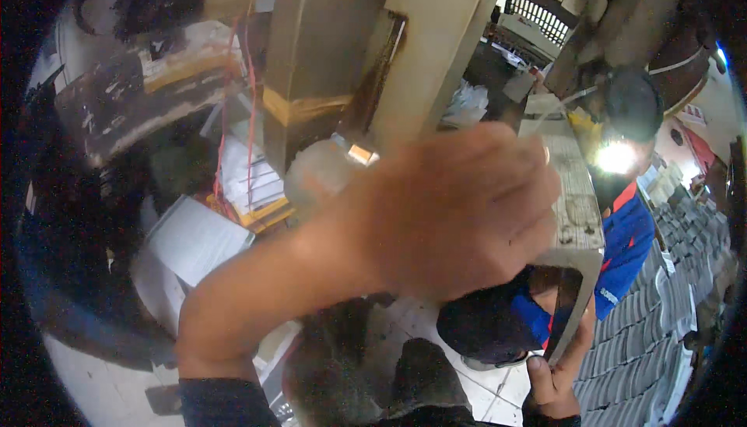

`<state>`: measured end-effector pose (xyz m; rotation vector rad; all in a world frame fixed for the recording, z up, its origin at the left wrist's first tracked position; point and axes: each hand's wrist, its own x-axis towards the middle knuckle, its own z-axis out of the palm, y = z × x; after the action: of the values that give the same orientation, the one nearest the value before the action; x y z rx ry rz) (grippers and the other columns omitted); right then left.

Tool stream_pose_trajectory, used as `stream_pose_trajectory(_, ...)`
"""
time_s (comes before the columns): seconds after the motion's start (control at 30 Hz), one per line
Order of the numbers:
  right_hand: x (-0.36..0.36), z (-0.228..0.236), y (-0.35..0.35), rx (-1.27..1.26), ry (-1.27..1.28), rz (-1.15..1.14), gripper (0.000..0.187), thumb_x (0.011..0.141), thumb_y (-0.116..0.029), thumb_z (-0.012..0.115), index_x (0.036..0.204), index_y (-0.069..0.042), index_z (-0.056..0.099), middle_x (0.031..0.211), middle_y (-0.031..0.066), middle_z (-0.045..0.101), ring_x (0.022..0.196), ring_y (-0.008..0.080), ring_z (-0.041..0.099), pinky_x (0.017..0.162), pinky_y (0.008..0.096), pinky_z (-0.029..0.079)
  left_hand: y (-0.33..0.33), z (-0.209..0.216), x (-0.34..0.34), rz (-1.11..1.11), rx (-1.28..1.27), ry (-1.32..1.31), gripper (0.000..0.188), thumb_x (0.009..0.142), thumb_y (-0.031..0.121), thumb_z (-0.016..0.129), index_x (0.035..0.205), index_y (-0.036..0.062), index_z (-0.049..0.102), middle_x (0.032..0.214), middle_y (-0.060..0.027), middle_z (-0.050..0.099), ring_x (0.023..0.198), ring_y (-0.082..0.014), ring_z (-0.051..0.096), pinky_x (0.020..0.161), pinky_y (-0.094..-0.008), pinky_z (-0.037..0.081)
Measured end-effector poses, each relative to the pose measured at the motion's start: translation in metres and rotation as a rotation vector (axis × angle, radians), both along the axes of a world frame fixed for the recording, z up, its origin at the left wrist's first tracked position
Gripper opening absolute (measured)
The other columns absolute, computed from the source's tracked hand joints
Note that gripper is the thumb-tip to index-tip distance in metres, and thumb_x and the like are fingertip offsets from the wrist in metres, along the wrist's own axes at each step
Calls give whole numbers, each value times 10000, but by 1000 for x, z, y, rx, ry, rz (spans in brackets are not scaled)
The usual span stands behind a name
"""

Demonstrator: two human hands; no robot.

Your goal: The person threads wire into an industrial binding machine, cuts the wire with pliers, and positions and secures the machine plate and cover by hand.

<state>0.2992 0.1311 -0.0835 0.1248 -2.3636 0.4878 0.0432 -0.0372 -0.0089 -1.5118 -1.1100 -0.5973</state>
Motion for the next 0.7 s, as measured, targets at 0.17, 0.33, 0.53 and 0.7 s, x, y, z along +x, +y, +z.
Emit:
stream_pose_trajectory(0.17, 15, -14, 11, -125, -27, -58, 944, 792, -401, 675, 1494, -67, 139, 1508, 214, 213, 1378, 344, 274, 1116, 469, 218, 11, 0, -1, -84, -12, -16, 240, 569, 300, 600, 686, 93, 566, 824, -63, 558, 1032, -288, 568, 758, -325, 546)
stream_pose_trajectory(0.33, 8, -17, 14, -205, -43, 22, 934, 786, -387, 678, 1490, -78, 148, 1465, 204, 277, 1339, 331, 326, 1094, 478, 249, 7, 3, -4, -124, -36, -25, 198, 623, 268, 619, 716, 97, 583, 824, -71, 569, 1024, -296, 579, 724, -345, 567)
stream_pose_trajectory(0.53, 3, -10, 14, -50, -12, 34, 843, 764, -319, 682, 1463, -138, 248, 1530, 274, 160, 1394, 406, 238, 1115, 504, 198, -1, 3, -1, -74, -107, -12, 232, 675, 287, 665, 791, 95, 607, 934, -94, 580, 1046, -328, 589, 772, -396, 573)
stream_pose_trajectory(0.7, -7, 3, 10, -81, -56, 130, 819, 651, -121, 569, 1427, -178, 314, 1521, 312, 165, 1418, 481, 161, 1132, 542, 130, -11, 9, 2, 6, -319, -111, 359, 637, 339, 701, 867, 71, 633, 957, -120, 576, 1072, -359, 587, 826, -428, 567)
